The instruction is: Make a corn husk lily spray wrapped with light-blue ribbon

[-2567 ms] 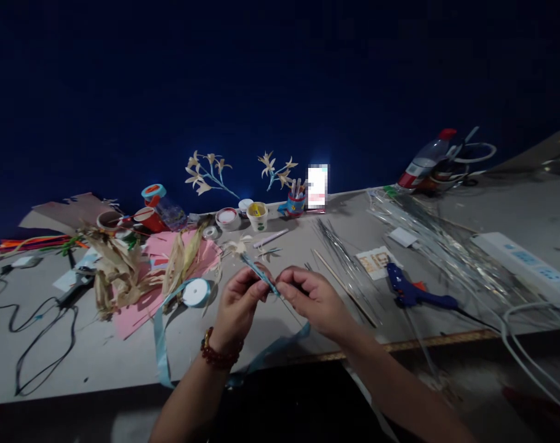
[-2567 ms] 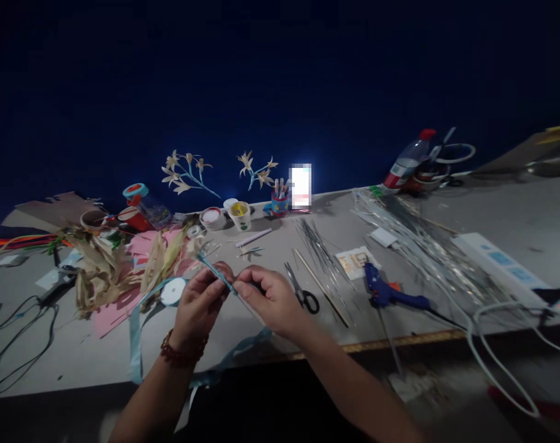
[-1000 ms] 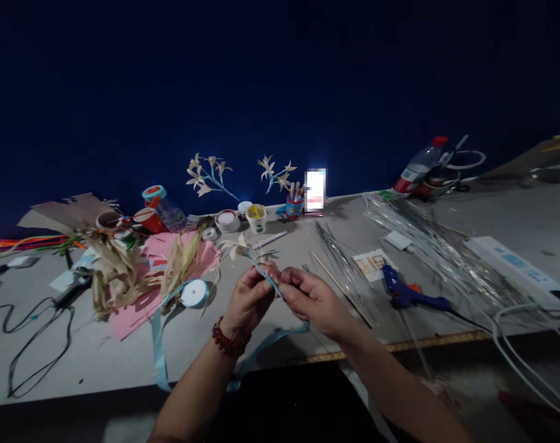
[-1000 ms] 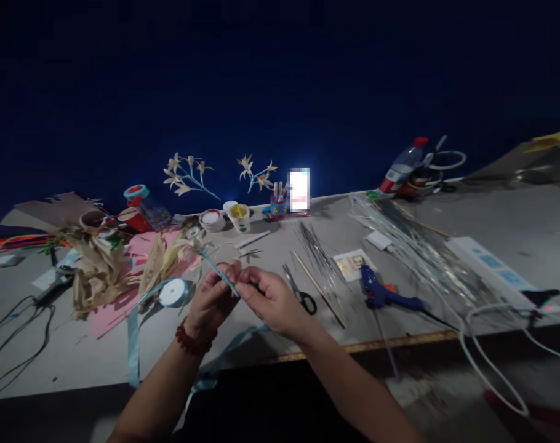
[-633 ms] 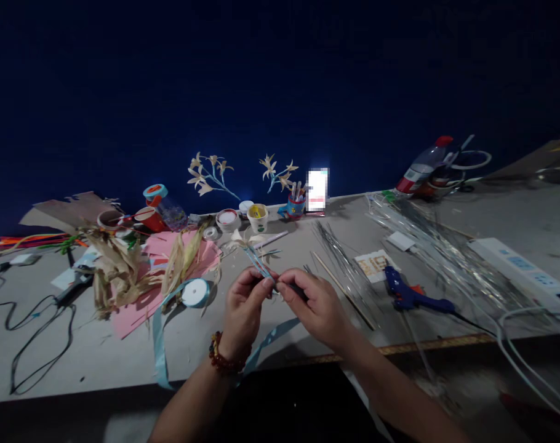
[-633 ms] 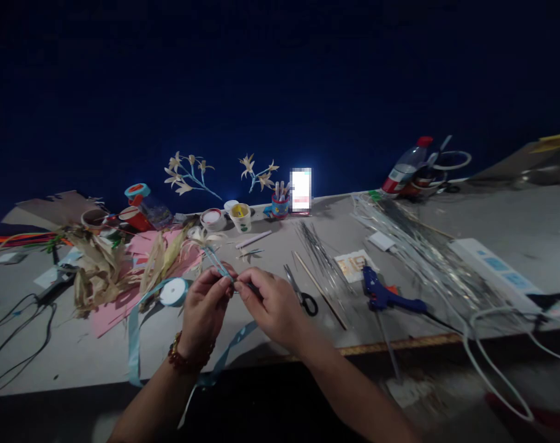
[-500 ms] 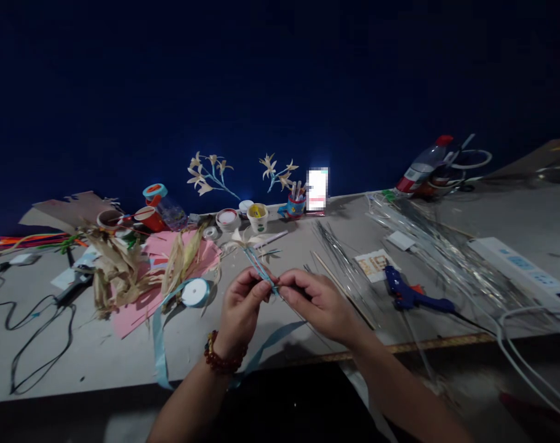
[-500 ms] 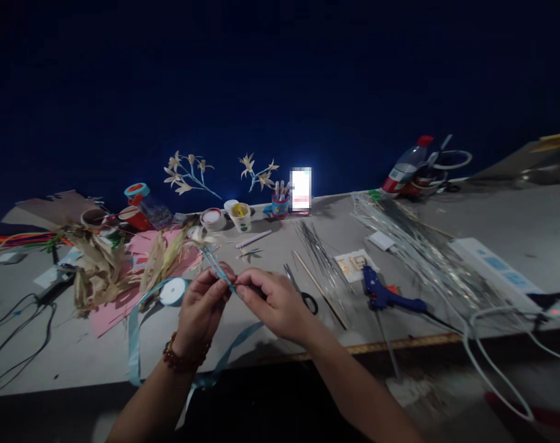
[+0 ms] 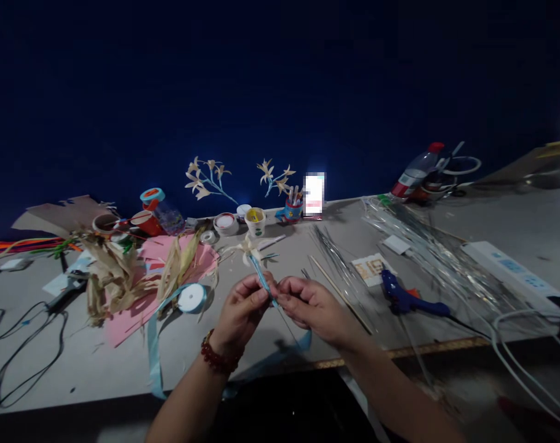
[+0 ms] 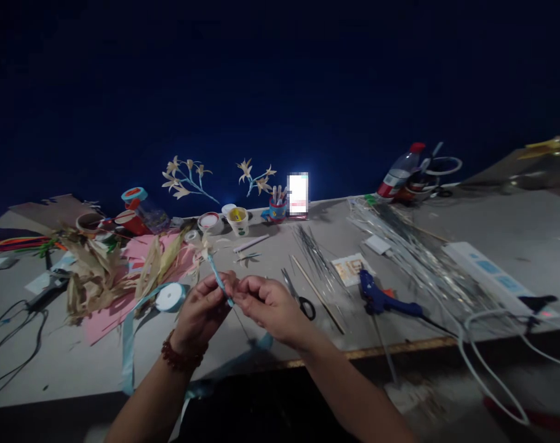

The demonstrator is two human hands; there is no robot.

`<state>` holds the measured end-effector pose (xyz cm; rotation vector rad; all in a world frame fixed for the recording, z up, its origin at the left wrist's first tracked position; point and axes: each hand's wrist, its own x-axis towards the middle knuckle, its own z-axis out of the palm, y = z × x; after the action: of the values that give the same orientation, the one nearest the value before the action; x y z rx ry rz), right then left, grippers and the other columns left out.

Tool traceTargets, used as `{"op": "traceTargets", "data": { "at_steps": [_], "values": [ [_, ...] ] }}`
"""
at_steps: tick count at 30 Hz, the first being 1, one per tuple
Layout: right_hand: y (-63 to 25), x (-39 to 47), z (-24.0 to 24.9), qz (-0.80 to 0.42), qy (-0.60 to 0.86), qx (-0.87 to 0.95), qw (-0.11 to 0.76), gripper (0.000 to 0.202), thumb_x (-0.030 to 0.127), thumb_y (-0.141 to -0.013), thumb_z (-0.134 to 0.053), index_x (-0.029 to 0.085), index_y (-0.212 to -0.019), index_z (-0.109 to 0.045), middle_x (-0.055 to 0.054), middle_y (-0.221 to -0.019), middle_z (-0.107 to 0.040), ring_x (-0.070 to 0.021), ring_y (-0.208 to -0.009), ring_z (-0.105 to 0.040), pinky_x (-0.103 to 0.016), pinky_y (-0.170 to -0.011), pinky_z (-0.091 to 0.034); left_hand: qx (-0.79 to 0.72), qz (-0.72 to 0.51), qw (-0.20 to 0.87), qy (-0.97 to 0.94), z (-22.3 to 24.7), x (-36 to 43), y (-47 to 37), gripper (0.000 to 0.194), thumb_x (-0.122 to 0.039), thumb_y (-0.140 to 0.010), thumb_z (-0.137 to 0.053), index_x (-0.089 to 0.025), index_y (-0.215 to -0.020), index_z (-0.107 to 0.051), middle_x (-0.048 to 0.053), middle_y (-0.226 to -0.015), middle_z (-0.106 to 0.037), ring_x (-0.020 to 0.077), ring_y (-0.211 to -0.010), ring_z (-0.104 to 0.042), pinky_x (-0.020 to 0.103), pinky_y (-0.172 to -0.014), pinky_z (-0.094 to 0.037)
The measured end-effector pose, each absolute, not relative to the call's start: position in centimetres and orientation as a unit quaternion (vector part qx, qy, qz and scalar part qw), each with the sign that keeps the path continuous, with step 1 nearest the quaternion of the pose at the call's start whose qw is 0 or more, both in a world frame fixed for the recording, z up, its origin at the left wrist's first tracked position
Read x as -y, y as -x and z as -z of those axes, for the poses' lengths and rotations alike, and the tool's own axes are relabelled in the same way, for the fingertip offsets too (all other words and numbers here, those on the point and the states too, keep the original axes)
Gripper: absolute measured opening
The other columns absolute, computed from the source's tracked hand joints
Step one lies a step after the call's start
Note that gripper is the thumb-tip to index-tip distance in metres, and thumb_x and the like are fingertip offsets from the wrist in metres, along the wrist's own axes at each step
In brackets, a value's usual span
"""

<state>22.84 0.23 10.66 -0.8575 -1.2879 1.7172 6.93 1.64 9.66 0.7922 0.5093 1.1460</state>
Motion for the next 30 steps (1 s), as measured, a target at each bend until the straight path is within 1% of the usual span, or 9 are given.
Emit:
{"op": "traceTargets", "data": {
  "at_steps": [4,10,13,19,21,24,30],
  "values": [
    [-22.4,-0.1,-10.2,-0.72,0.312,0.459,0.416,0.031,0.046,-0.084,-0.067,0.018,-0.085,-0.054,0.009,-0.058,-0.035,-0.0039,-0.045,-0.022,-0.017,-0.038,-0.015,-0.227,-0.518,0.751,-0.341,-9.5,-1.8,-7.0,0.016,-0.027,-0.069,-0.081,-0.014,-0.071,-0.072,0.001,-0.073,-0.058,0.0114,-0.069,-0.052,0.023,-0.068,-0.042],
    [-21.8,0.0,-10.0,-0.743,0.315,0.394,0.44,0.03,0.04,-0.078,-0.073,0.018,-0.08,-0.052,0.011,-0.052,-0.036,-0.0027,-0.041,-0.022,-0.016,-0.036,-0.011,-0.237,-0.516,0.753,-0.332,-9.4,-2.0,-7.4,0.019,-0.03,-0.065,-0.084,-0.015,-0.067,-0.072,0.0,-0.071,-0.052,0.01,-0.063,-0.046,0.022,-0.06,-0.04],
    [-21.9,-0.1,-10.1,-0.754,0.307,0.371,0.446,0.029,0.038,-0.076,-0.075,0.018,-0.081,-0.054,0.011,-0.051,-0.037,-0.0022,-0.04,-0.022,-0.015,-0.036,-0.012,-0.232,-0.51,0.759,-0.332,-9.3,-2.2,-7.5,0.019,-0.031,-0.065,-0.084,-0.015,-0.069,-0.073,0.0,-0.073,-0.051,0.01,-0.064,-0.046,0.022,-0.061,-0.04],
    [-22.0,-0.1,-10.1,-0.767,0.298,0.353,0.445,0.029,0.037,-0.076,-0.075,0.019,-0.077,-0.052,0.012,-0.048,-0.032,-0.0025,-0.04,-0.018,-0.014,-0.036,-0.012,-0.21,-0.502,0.766,-0.343,-9.0,-2.8,-7.7,0.016,-0.028,-0.067,-0.082,-0.015,-0.07,-0.073,0.0,-0.078,-0.053,0.0093,-0.065,-0.048,0.023,-0.065,-0.041],
    [-22.1,-0.1,-9.9,-0.752,0.303,0.367,0.456,0.029,0.037,-0.077,-0.074,0.018,-0.078,-0.052,0.012,-0.049,-0.033,-0.0026,-0.04,-0.018,-0.014,-0.037,-0.012,-0.213,-0.498,0.764,-0.35,-9.1,-2.8,-7.7,0.017,-0.028,-0.067,-0.082,-0.015,-0.071,-0.073,0.0,-0.077,-0.053,0.0096,-0.066,-0.048,0.023,-0.065,-0.041],
    [-22.2,-0.1,-9.4,-0.709,0.323,0.411,0.473,0.026,0.04,-0.081,-0.069,0.019,-0.08,-0.053,0.011,-0.051,-0.033,-0.0027,-0.04,-0.019,-0.016,-0.037,-0.014,-0.223,-0.507,0.752,-0.357,-9.3,-2.8,-7.9,0.018,-0.029,-0.067,-0.083,-0.014,-0.071,-0.073,0.002,-0.078,-0.055,0.0111,-0.069,-0.049,0.022,-0.066,-0.041],
    [-22.6,-0.4,-9.2,-0.593,0.389,0.516,0.48,0.023,0.041,-0.086,-0.06,0.019,-0.084,-0.055,0.009,-0.055,-0.034,-0.0056,-0.043,-0.026,-0.019,-0.041,-0.022,-0.246,-0.537,0.724,-0.356,-8.7,-2.8,-8.4,0.021,-0.031,-0.067,-0.083,-0.017,-0.079,-0.073,0.003,-0.085,-0.062,0.0133,-0.077,-0.055,0.024,-0.073,-0.045]
  ]
}}
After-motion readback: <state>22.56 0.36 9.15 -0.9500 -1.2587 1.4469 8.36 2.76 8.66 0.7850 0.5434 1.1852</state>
